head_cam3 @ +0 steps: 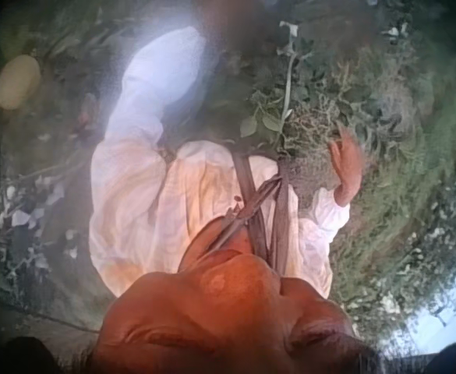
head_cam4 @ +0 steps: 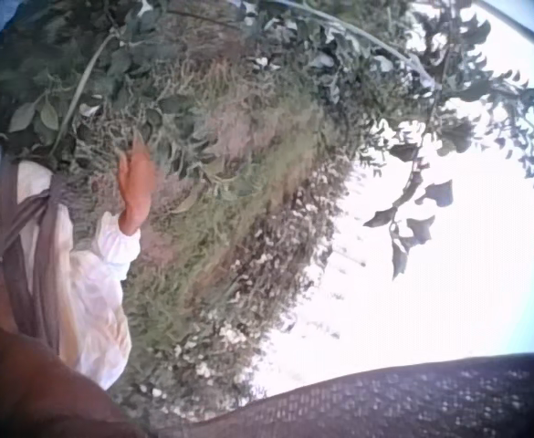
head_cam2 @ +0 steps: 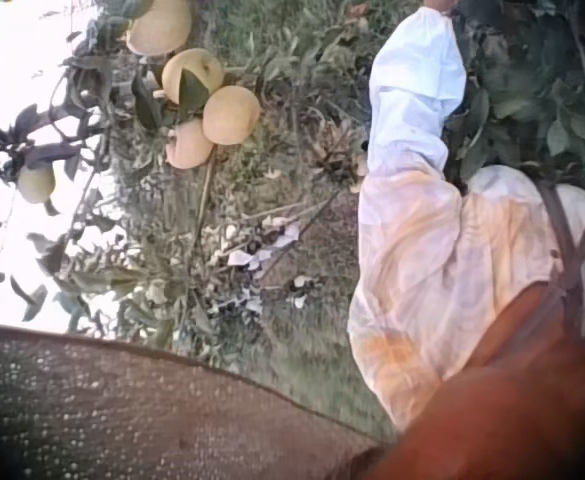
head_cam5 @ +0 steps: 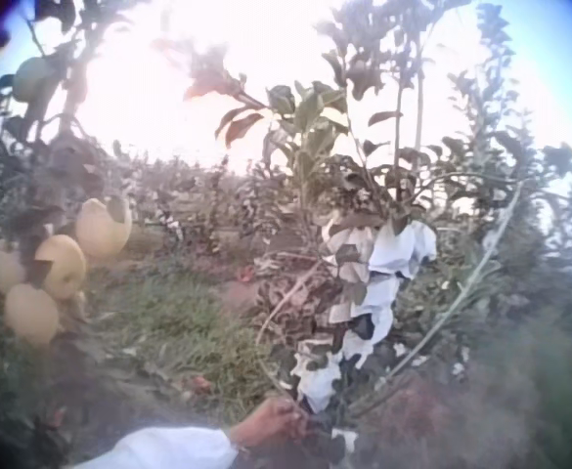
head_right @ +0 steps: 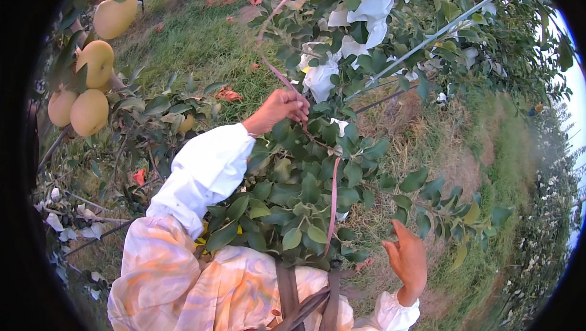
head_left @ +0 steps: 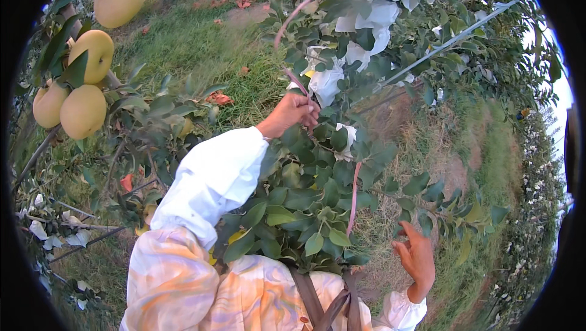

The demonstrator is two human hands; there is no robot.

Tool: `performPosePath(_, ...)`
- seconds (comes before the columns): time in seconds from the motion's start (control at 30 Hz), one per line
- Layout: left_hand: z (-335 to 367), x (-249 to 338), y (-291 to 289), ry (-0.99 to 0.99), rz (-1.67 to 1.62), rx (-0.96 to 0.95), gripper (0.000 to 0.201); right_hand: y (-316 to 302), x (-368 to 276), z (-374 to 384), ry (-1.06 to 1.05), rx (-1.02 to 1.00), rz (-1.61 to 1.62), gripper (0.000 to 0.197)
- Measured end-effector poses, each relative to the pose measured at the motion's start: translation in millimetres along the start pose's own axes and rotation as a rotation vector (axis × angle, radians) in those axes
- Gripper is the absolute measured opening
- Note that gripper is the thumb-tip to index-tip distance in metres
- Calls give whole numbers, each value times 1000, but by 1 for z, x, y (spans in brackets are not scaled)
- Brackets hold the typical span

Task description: The person ties pink ribbons around apple tree branches to secure them to a support wire. They wrap the ribbon around the branch and wire, then use scissors to trim the excess ribbon. The person repeats this process on multiple branches.

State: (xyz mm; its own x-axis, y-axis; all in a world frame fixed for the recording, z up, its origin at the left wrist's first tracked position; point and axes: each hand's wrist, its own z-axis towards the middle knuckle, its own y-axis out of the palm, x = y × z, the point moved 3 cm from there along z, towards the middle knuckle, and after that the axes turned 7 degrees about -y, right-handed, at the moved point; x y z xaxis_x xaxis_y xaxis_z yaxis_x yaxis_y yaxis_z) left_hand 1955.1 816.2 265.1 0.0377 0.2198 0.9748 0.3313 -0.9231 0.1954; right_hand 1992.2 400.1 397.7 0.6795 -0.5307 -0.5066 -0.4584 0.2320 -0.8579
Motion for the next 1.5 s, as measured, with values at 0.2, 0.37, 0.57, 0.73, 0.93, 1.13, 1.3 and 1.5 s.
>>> performPosePath(0.2,34,-98,-9,-221,-74,224,23,10,-51,122,-299,157,256,30)
performPosePath(0.37,31,-116,-8,-212,105,263,23,70,-76,254,-507,7,335,20)
performPosePath(0.57,20,-115,3,-48,279,397,23,179,-31,358,-457,-207,-230,23)
performPosePath(0.73,16,-148,5,215,335,557,20,196,-27,387,-384,-402,97,20)
performPosePath(0.93,9,-142,4,189,481,733,27,164,-24,384,-154,-176,490,16)
performPosePath(1.13,18,-152,-6,59,448,740,33,151,-32,362,-123,-165,885,17)
performPosePath(1.3,18,-158,-9,-114,-93,545,33,166,-29,353,-254,-195,718,16)
performPosePath(1.5,5,-130,-5,-198,-150,549,34,181,-24,351,-228,44,870,17)
